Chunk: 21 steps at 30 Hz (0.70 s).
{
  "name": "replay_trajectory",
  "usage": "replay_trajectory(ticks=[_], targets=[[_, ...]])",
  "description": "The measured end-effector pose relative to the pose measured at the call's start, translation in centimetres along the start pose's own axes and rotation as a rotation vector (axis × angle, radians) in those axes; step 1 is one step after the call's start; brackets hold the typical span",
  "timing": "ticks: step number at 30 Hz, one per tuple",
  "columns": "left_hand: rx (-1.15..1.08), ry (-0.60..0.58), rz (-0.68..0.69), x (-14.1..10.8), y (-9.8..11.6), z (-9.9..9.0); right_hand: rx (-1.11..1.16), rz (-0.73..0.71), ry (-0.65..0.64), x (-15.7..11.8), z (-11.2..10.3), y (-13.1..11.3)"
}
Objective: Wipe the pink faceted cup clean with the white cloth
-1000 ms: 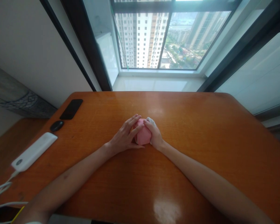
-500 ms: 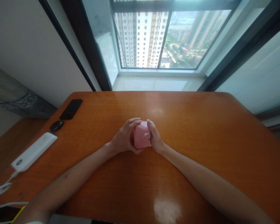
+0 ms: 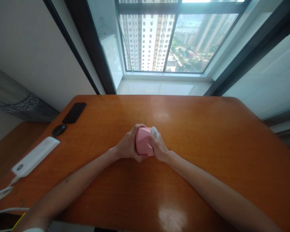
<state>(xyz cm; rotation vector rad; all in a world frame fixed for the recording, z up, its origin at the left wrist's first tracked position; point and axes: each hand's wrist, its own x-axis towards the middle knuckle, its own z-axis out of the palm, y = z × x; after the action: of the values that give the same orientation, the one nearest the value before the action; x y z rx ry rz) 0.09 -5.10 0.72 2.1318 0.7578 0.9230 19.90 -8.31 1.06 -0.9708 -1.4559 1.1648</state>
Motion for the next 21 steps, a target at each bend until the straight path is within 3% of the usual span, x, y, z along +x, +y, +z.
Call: replay_trajectory(ticks=[6, 13, 16, 21], targets=[[-0.269, -0.072, -0.008, 0.2, -0.2, 0.2, -0.098, -0.184, -0.11, 0.0, 0.3, 0.0], [-0.252, -0.048, -0.006, -0.2, -0.7, 0.5, -0.121, -0.142, -0.026, -0.1, 0.3, 0.8], [-0.176, 0.004, 0.105, -0.4, -1.3, 0.3, -0.089, -0.109, -0.014, -0.1, 0.1, 0.8], [0.185, 0.024, 0.362, -0.4, -2.2, -0.7, -0.046, -0.042, 0.015, -0.2, -0.1, 1.0]])
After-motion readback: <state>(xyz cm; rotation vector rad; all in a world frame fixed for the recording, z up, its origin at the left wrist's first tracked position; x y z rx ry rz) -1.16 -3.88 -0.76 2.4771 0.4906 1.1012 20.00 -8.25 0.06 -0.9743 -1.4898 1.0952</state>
